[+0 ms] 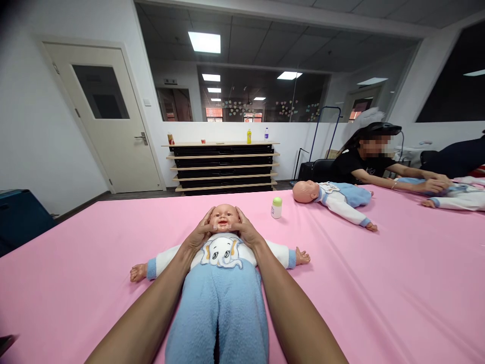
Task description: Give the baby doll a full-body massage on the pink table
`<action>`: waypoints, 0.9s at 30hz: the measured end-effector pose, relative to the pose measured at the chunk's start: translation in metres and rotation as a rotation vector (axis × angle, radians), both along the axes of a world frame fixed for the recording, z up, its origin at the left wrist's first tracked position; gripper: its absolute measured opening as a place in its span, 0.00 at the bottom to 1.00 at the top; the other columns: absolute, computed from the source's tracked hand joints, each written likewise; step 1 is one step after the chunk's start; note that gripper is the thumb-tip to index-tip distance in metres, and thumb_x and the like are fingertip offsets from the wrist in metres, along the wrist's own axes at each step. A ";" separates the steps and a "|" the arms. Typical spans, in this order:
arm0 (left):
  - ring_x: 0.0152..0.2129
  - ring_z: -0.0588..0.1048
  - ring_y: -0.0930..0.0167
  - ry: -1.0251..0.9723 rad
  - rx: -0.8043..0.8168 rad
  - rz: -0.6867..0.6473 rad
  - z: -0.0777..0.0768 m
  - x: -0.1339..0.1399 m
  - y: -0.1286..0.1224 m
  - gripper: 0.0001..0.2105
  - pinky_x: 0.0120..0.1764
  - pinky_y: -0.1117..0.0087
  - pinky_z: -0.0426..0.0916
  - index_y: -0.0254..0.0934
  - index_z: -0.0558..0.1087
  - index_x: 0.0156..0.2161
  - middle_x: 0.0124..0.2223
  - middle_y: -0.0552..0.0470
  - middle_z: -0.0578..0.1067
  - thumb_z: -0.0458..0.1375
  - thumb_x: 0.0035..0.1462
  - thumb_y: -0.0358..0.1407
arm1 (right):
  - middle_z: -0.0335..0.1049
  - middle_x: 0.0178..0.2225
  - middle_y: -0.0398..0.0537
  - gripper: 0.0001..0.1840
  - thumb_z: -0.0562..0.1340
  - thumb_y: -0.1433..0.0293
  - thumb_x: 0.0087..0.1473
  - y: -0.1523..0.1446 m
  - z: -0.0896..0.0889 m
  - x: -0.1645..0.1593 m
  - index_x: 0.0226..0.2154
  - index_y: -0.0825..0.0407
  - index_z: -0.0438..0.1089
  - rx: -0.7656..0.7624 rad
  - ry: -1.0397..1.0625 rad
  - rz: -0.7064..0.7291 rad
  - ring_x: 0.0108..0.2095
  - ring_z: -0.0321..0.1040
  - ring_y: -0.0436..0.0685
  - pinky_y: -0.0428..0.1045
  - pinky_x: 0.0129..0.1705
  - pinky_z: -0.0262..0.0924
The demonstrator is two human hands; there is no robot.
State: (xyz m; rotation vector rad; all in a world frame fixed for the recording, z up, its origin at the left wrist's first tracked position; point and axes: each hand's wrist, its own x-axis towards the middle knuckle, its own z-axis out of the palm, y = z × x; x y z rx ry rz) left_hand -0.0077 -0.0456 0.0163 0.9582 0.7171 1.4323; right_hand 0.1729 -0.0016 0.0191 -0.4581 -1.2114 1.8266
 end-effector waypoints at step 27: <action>0.63 0.55 0.57 1.003 0.224 0.671 0.026 0.002 -0.012 0.32 0.64 0.53 0.47 0.36 0.62 0.61 0.64 0.40 0.60 0.59 0.52 0.43 | 0.50 0.66 0.51 0.42 0.62 0.58 0.50 -0.016 0.011 0.032 0.65 0.50 0.52 0.593 -0.656 -0.458 0.66 0.47 0.63 0.60 0.67 0.40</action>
